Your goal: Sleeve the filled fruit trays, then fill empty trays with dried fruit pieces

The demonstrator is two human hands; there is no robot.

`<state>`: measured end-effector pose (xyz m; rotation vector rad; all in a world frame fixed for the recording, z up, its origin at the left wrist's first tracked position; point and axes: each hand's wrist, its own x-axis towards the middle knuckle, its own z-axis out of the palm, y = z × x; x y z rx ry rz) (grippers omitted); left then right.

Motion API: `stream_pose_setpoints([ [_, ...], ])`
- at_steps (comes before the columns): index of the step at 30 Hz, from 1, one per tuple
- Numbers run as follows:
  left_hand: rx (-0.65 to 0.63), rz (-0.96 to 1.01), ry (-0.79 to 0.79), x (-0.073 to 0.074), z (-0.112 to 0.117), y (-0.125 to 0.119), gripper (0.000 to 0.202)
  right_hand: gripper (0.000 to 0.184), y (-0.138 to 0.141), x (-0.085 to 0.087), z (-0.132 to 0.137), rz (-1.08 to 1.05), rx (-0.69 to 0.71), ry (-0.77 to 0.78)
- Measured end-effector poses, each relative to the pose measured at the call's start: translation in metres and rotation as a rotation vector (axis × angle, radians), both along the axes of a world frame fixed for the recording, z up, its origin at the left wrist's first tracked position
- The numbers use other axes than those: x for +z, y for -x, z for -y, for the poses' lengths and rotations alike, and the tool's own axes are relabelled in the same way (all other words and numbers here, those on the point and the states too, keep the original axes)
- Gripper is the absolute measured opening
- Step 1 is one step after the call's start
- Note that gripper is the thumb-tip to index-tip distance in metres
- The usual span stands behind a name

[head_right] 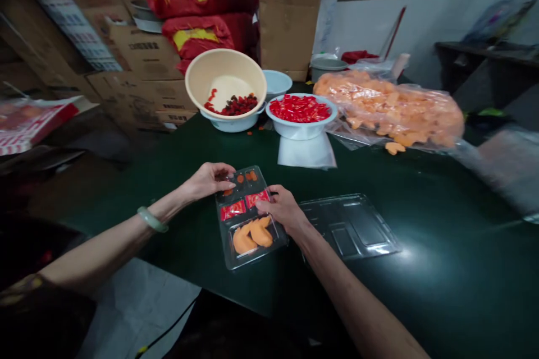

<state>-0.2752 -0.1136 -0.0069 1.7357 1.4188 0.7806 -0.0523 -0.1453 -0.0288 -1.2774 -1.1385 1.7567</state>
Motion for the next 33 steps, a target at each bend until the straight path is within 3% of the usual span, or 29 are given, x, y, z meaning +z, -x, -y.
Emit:
stream_pose_setpoints([
  [3, 0.084, -0.030, -0.025, -0.021, -0.001, 0.015, 0.031, 0.042, 0.021, -0.010, -0.008, 0.291, 0.013, -0.169],
  [5, 0.121, -0.039, -0.057, -0.027, -0.002, 0.015, 0.031, 0.038, 0.026, -0.012, -0.009, 0.454, 0.026, -0.282],
  [9, 0.166, -0.033, -0.103, -0.023, -0.006, 0.010, 0.038, 0.032, 0.028, -0.006, -0.006, 0.874, 0.053, -0.523],
  [12, 0.146, 0.008, -0.070, -0.018, -0.011, 0.010, 0.030, 0.032, 0.027, -0.001, -0.007, 1.030, 0.091, -0.596],
  [15, 0.078, 0.089, 0.007, -0.013, -0.012, 0.015, 0.013, 0.033, 0.023, 0.000, -0.012, 0.992, 0.139, -0.585],
  [18, 0.022, 0.219, 0.096, -0.007, -0.007, 0.025, 0.020, 0.034, 0.016, 0.002, -0.017, 0.757, 0.194, -0.555],
  [22, 0.034, 0.558, 0.156, 0.003, -0.003, 0.046, 0.028, 0.043, 0.010, 0.010, -0.022, 0.428, 0.209, -0.401],
  [25, 0.174, 0.750, 0.091, 0.013, -0.003, 0.073, 0.023, 0.042, 0.006, 0.014, -0.025, 0.375, 0.140, -0.322],
  [28, 0.506, 0.963, 0.035, 0.021, -0.002, 0.110, 0.009, 0.041, 0.003, 0.011, -0.028, 0.331, 0.066, -0.278],
  [30, 0.739, 1.090, 0.050, 0.023, 0.003, 0.133, 0.012, 0.040, 0.002, 0.009, -0.031, 0.315, 0.042, -0.273],
  [33, 0.917, 1.147, 0.059, 0.016, 0.019, 0.153, 0.020, 0.038, 0.007, 0.012, -0.046, 0.336, 0.006, -0.338],
])
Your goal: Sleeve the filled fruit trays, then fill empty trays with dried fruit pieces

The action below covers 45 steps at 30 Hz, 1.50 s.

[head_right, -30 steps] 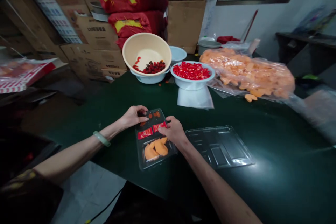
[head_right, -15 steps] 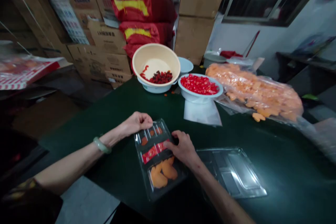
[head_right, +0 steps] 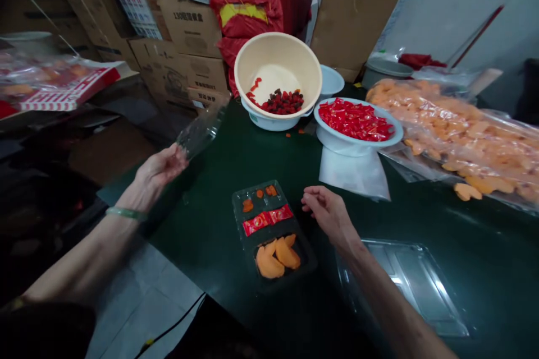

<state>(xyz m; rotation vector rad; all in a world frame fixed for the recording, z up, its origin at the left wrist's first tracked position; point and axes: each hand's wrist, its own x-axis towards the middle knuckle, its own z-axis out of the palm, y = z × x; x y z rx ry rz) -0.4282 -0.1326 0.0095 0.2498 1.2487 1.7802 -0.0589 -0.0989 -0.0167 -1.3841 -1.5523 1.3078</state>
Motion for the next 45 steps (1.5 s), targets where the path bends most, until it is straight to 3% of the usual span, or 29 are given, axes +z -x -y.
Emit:
stream_pose_setpoints([
  [3, 0.082, -0.017, 0.008, -0.015, 0.026, 0.000, 0.013, 0.031, 0.011, 0.016, -0.036, 0.036, -0.033, -0.197],
  [6, 0.164, -0.096, -0.029, -0.034, 0.051, -0.008, 0.005, 0.021, 0.029, 0.043, -0.090, 0.141, -0.086, -0.515],
  [9, 0.209, -0.151, -0.023, -0.049, 0.064, -0.013, 0.017, 0.022, 0.051, 0.068, -0.146, 0.480, -0.117, -0.748],
  [12, 0.229, -0.110, 0.015, -0.053, 0.067, -0.013, 0.026, 0.029, 0.074, 0.080, -0.193, 0.891, -0.078, -0.770],
  [15, 0.257, -0.035, 0.071, -0.048, 0.065, -0.012, 0.031, 0.028, 0.096, 0.078, -0.232, 1.063, -0.037, -0.742],
  [19, 0.272, 0.027, 0.138, -0.040, 0.062, -0.011, 0.037, 0.022, 0.121, 0.063, -0.274, 1.221, 0.039, -0.728],
  [25, 0.271, -0.025, 0.121, -0.043, 0.065, -0.013, 0.042, 0.026, 0.137, 0.049, -0.296, 1.326, 0.037, -0.692],
  [30, 0.264, -0.092, 0.042, -0.044, 0.065, -0.015, 0.014, 0.031, 0.132, 0.058, -0.274, 1.220, -0.051, -0.716],
  [33, 0.287, -0.038, -0.009, -0.042, 0.064, -0.015, 0.003, 0.036, 0.117, 0.066, -0.210, 0.794, -0.054, -0.838],
  [35, 0.278, 0.008, -0.039, -0.040, 0.064, -0.014, 0.006, 0.022, 0.100, 0.066, -0.144, 0.505, 0.125, -0.936],
  [38, 0.238, 0.065, -0.072, -0.037, 0.064, -0.012, 0.014, 0.012, 0.073, 0.051, -0.047, 0.412, 0.387, -0.794],
  [40, 0.222, 0.081, -0.098, -0.036, 0.064, -0.013, 0.016, 0.003, 0.062, 0.034, -0.007, 0.396, 0.513, -0.715],
  [42, 0.199, 0.069, -0.124, -0.037, 0.064, -0.014, 0.014, 0.004, 0.060, 0.018, 0.008, 0.412, 0.557, -0.722],
  [45, 0.172, 0.020, -0.154, -0.040, 0.065, -0.015, 0.009, 0.007, 0.070, 0.000, 0.005, 0.491, 0.562, -0.794],
])
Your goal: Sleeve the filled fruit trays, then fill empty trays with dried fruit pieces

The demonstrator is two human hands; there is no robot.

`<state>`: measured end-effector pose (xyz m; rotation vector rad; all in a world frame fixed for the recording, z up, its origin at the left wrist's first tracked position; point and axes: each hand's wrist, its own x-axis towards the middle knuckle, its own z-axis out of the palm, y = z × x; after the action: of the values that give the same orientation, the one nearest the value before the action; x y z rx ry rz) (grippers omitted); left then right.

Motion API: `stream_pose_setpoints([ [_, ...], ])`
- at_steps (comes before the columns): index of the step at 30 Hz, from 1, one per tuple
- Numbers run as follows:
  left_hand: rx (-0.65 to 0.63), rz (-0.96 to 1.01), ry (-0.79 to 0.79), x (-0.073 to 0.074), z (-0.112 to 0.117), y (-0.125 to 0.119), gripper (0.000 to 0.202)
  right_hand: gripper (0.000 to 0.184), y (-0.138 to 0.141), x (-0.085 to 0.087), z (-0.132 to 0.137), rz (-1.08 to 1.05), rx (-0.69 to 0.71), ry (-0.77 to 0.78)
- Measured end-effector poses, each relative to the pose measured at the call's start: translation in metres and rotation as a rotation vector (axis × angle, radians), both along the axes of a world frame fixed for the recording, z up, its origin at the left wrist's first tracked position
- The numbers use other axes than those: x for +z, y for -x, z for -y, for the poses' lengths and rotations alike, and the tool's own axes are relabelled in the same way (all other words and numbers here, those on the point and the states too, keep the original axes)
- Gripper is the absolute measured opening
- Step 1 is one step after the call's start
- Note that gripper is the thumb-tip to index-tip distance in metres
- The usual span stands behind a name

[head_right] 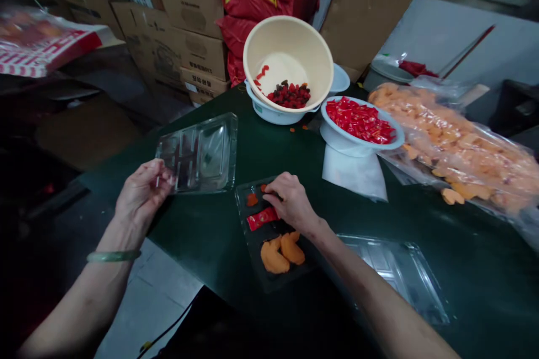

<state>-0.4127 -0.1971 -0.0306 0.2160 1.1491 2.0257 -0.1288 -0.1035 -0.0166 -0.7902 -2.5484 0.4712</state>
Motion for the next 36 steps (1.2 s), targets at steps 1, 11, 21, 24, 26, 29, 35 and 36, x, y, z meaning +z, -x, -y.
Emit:
stream_pose_setpoints([
  [1, -0.002, -0.023, -0.010, -0.001, 0.000, 0.000, 0.007, 0.010, 0.004, -0.004, -0.003, 0.039, 0.005, -0.033],
  [11, -0.402, -0.463, 0.054, 0.017, -0.012, -0.073, 0.024, 0.028, -0.053, 0.013, 0.022, -0.391, -0.439, 0.229],
  [21, -0.633, -1.223, 0.335, 0.003, -0.080, -0.108, 0.006, 0.025, -0.114, 0.004, 0.033, -0.267, -0.650, 0.471],
  [24, -0.592, -1.398, 0.422, -0.001, -0.077, -0.108, 0.009, 0.033, -0.097, -0.001, 0.033, -0.186, -0.619, 0.401],
  [26, -0.526, -1.504, 0.452, -0.003, -0.069, -0.113, 0.019, 0.037, -0.075, -0.004, 0.037, -0.003, -0.585, 0.317],
  [29, -0.494, -1.649, 0.424, -0.002, -0.052, -0.124, 0.036, 0.033, -0.044, -0.005, 0.041, 0.290, -0.591, 0.178],
  [35, -0.797, -1.983, 0.261, 0.000, -0.018, -0.135, 0.073, 0.033, -0.035, -0.002, 0.042, 0.485, -0.596, 0.167],
  [36, -0.836, -2.005, 0.254, 0.000, -0.015, -0.134, 0.084, 0.033, -0.037, -0.001, 0.044, 0.498, -0.589, 0.144],
])
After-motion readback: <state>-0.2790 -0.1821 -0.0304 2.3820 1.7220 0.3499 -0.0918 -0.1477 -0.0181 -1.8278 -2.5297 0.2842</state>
